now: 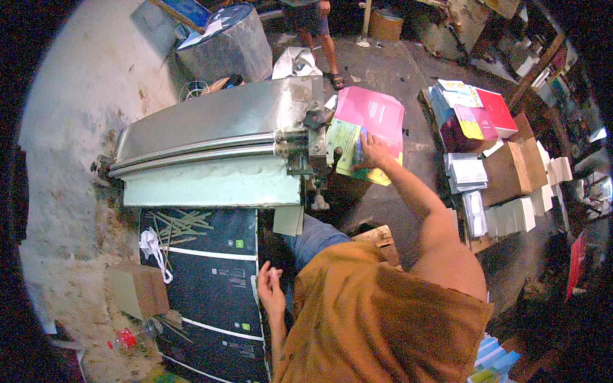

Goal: The person positions a cardboard piece onto a paper cover on a gluing machine, folds the edges over by hand, and presses them down.

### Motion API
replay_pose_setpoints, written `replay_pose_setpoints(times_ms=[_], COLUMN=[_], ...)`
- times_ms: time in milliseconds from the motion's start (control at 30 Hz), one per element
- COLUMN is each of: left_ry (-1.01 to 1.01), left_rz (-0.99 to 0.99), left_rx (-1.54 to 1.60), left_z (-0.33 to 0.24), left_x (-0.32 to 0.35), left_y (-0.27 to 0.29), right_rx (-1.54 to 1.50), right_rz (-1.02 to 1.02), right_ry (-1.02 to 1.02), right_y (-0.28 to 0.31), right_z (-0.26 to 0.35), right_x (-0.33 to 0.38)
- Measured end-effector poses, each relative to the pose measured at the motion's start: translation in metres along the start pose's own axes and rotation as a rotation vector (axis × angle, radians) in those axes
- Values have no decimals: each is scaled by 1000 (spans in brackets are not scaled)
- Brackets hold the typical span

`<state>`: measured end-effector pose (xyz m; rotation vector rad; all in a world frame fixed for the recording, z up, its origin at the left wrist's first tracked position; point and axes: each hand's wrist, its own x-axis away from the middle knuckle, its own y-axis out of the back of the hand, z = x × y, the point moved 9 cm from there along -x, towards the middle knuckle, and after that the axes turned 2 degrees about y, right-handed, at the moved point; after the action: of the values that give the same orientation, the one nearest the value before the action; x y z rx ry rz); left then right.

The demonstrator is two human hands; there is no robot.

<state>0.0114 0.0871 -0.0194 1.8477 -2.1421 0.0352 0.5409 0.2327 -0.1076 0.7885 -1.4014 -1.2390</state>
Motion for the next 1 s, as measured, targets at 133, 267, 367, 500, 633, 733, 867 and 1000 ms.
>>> replay_pose_setpoints(times_ms=[133, 267, 367, 500, 633, 733, 867, 1000], left_ry=[-145, -225, -158, -217, -165, -217, -224, -173], left_rz=[-179, -125, -111, -138, -223, -262, -448, -826], left_rx=[-27, -76, 52, 107, 135, 116, 38, -59], left_z=[-13, -11, -1, 11, 7, -7, -12, -24], left_x=[16, 37, 43, 44, 48, 51, 67, 115], left_y=[0, -30, -32, -30, -27, -15, 44, 137], right_rx=[31, 90, 156, 31, -42, 342, 476, 511], right_rz=[-101, -210, -98, -181, -323, -703, -958, -960], right_ry=[-8, 96, 185, 297, -143, 26, 337, 633], right_y=[-24, -32, -57, -40, 59, 182, 370, 474], right_z=[1, 15, 21, 14, -36, -82, -9, 147], right_x=[9, 29, 36, 32, 8, -15, -54, -73])
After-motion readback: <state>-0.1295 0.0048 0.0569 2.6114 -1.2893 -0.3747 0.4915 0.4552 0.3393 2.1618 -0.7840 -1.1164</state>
